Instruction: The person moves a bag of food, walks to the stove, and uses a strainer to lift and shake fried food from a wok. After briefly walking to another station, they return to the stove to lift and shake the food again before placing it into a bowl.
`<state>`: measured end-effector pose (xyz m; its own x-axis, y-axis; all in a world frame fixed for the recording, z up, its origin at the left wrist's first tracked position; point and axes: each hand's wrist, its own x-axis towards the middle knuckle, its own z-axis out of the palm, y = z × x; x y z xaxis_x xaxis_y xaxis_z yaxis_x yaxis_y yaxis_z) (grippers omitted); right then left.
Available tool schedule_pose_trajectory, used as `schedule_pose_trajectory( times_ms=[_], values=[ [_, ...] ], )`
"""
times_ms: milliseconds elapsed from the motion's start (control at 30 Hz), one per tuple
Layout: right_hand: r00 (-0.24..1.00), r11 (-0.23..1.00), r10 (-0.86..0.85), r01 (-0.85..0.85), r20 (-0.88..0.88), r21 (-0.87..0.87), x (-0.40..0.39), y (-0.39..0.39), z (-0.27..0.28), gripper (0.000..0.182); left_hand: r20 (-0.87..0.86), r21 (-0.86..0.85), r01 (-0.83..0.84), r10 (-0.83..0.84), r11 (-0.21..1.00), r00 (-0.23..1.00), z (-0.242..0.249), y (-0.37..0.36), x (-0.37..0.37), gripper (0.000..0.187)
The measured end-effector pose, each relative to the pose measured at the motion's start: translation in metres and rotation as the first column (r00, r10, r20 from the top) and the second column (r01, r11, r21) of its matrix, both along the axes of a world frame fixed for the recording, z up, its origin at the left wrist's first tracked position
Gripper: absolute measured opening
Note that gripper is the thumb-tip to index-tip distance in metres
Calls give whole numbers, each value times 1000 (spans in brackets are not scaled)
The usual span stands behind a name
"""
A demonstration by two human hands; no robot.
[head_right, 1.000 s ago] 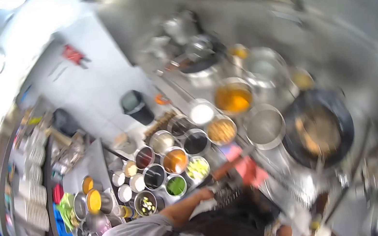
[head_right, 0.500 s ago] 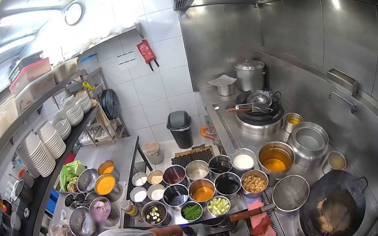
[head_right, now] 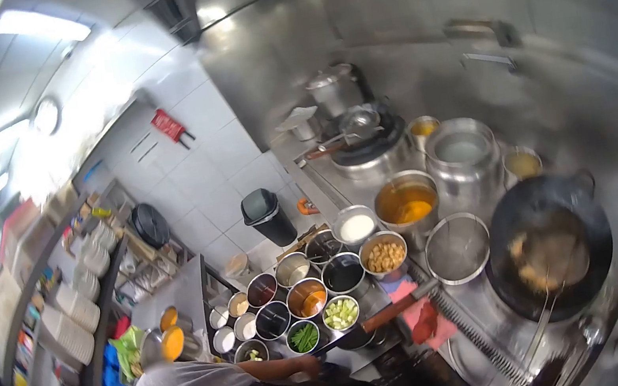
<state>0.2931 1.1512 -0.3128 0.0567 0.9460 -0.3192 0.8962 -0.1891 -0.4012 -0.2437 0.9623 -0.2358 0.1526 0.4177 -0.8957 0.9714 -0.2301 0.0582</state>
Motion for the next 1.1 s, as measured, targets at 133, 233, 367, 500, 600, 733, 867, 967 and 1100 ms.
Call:
schedule_pose_trajectory(
  times_ms=[133,233,367,500,600,733,867,967,1100],
  values=[
    [974,902,-202,227,-107,368,29,-36,-130,38,34,149,-90,86,985,996,-26,41,-26,28],
    [863,844,-498,461,-81,-275,-13,-15,78,37,126,203,-68,43,977,991,-29,42,-7,31],
    [984,988,-125,136,129,-78,10,-19,9,25,188,91,-333,312,938,931,0,71,9,32],
    [966,971,-201,218,161,-96,21,-22,8,22,225,111,-289,259,951,939,-28,94,17,33],
    [970,965,-230,238,80,-109,19,-30,18,26,241,118,-259,226,959,944,24,128,65,31],
    [988,995,-61,48,144,89,13,-46,44,37,180,72,-520,502,851,846,39,137,78,28],
    [984,990,-143,144,102,-3,12,-51,33,45,115,104,-473,461,875,880,37,131,72,33],
    [987,989,-145,145,66,7,0,-34,65,36,186,128,-294,269,947,945,-11,110,34,33],
    [727,915,312,-57,-612,399,-39,-2,227,15,143,122,-494,478,861,867,33,122,66,33]
  ],
)
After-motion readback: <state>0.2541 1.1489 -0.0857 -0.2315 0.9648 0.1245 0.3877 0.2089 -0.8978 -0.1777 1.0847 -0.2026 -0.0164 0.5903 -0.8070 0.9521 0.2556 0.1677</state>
